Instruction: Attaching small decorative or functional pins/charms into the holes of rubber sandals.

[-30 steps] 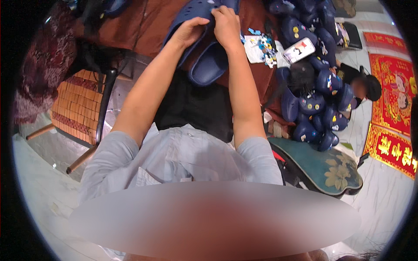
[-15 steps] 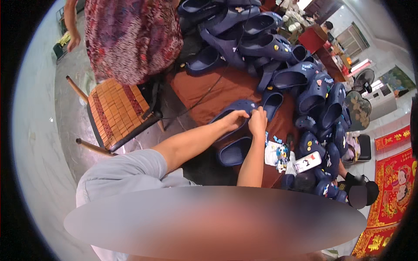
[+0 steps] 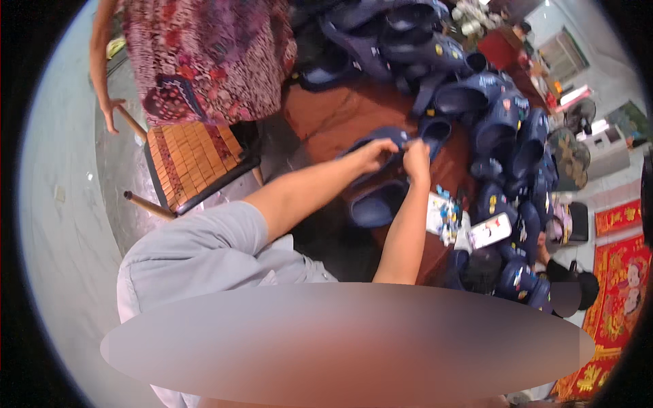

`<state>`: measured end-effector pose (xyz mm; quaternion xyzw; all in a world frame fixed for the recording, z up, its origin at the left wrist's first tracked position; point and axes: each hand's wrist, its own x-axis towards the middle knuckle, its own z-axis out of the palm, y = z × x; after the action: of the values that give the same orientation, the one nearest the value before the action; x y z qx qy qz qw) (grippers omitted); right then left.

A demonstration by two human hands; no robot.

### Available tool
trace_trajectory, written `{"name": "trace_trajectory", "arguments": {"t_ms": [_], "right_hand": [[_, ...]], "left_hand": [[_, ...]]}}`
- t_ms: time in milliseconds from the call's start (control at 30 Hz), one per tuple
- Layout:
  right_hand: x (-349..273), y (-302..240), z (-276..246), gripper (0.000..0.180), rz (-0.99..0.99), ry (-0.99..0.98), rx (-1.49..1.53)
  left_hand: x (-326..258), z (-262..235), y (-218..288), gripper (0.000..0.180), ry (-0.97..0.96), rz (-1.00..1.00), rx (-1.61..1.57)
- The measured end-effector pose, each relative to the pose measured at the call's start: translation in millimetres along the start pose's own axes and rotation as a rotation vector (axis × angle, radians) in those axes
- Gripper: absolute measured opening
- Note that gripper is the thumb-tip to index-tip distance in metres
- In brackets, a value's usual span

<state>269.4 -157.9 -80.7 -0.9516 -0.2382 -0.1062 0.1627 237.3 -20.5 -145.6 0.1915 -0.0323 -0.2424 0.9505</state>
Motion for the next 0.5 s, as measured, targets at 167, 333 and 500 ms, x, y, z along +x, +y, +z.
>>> {"name": "trace_trajectory", "arguments": {"t_ms": [167, 333, 500], "right_hand": [[2, 21, 10, 0.022, -0.053, -0.03, 0.541], [-11, 21, -7, 0.027, 0.01, -0.045, 0.493], [18, -11, -1, 0.027, -0.167, 0.015, 0.272]], "left_hand": [[-3, -17, 13, 0.039, -0.027, 0.057, 0.208], [-5, -1, 7, 0.036, 0.034, -0.062, 0.057], [4, -52, 33, 0.03, 0.069, 0.164, 0.195]]}}
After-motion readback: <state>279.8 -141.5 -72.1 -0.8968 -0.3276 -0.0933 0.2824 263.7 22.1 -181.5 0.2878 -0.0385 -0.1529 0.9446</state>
